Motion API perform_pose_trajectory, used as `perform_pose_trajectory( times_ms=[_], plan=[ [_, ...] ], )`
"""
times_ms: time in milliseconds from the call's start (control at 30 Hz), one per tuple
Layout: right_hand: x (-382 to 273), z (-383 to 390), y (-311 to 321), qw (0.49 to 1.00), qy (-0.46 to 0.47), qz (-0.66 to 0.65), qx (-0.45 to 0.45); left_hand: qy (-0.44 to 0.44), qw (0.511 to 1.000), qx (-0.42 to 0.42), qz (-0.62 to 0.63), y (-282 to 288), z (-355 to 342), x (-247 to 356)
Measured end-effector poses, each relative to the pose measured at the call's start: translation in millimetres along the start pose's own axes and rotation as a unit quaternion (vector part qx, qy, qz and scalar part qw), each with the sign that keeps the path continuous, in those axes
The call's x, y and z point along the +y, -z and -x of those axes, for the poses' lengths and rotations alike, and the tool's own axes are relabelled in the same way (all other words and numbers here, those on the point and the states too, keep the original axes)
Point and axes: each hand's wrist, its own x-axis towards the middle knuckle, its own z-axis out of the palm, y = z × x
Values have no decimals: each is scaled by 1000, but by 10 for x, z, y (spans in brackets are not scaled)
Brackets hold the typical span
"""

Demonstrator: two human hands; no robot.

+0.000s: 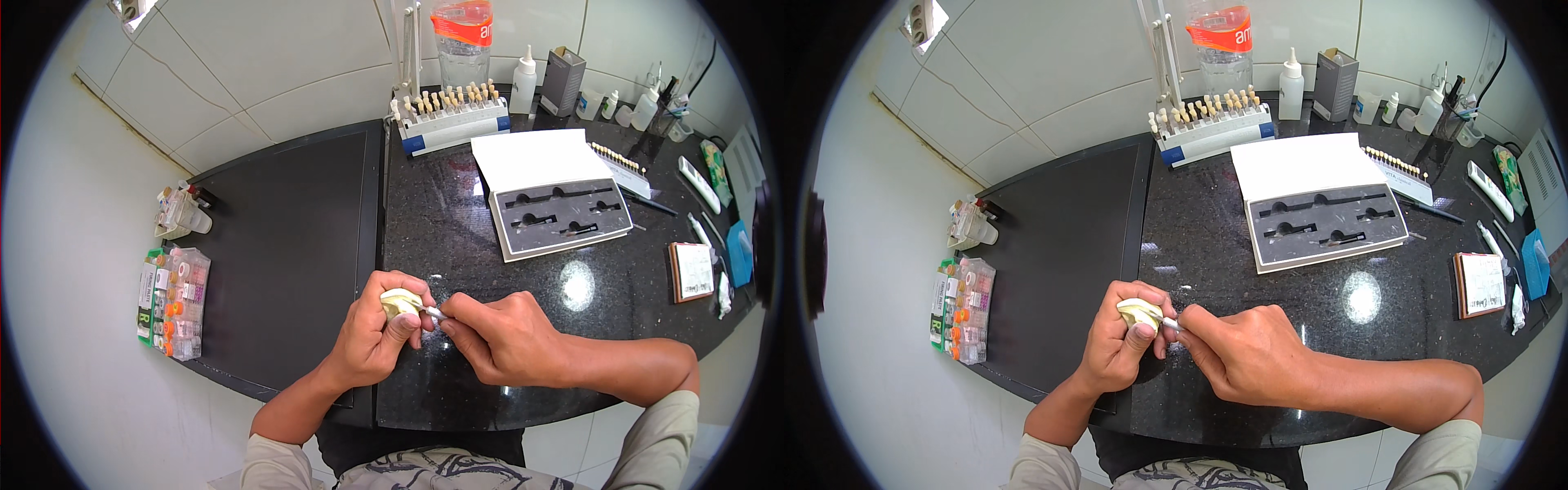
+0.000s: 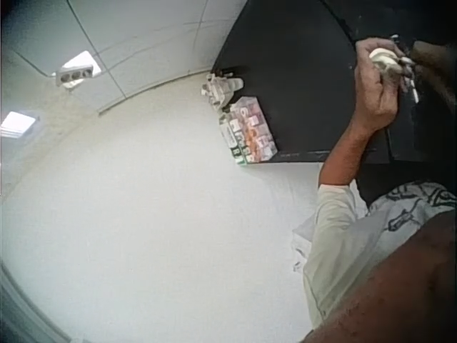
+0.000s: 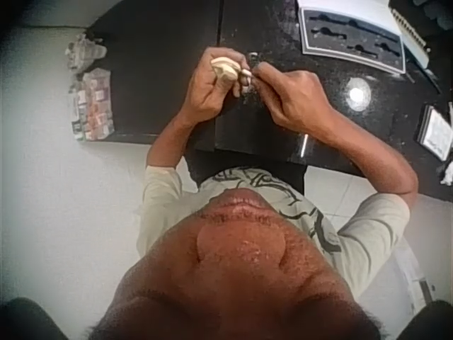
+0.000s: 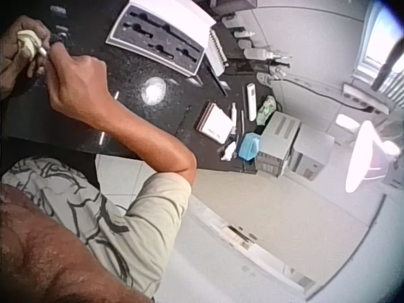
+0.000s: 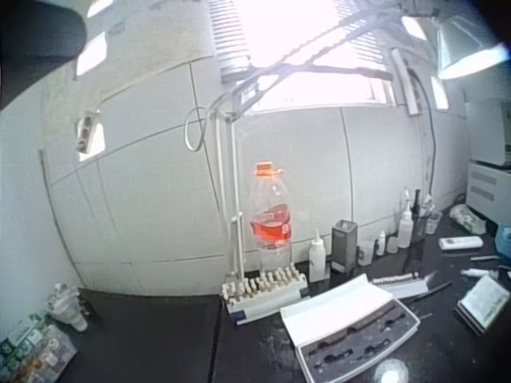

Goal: Trim excess material from a plaster dental mold using a precision knife.

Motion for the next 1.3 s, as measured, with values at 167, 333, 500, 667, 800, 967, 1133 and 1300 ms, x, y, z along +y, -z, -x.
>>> perform_pose_trajectory(
  times_ms=[167,333,500,667,800,967,1133,1300],
  plan=[
    [-27,8,-4,1000,-8,6,0,-9,1000,8,-10,-14,-1,-12],
    [-47,11,-15,1000,-16,13,3,-19,1000,19,-8,-37,-6,-16],
    [-62,14,-36,1000,-21,11,11,-14,1000,21,-18,-35,-7,-14],
    [-52,10,-40,1000,-23,12,18,-2,999,22,-24,-43,-11,5],
    [-25,9,-27,999,-18,-26,16,-11,999,37,-14,-52,5,-15],
    [9,10,4,998,-2,-55,9,3,999,37,-26,-4,-4,15],
    [4,-11,92,998,-18,-52,2,-20,996,21,-88,68,-26,-12],
    [12,-3,74,999,-14,-42,4,-7,995,10,-100,76,-30,10]
  ],
)
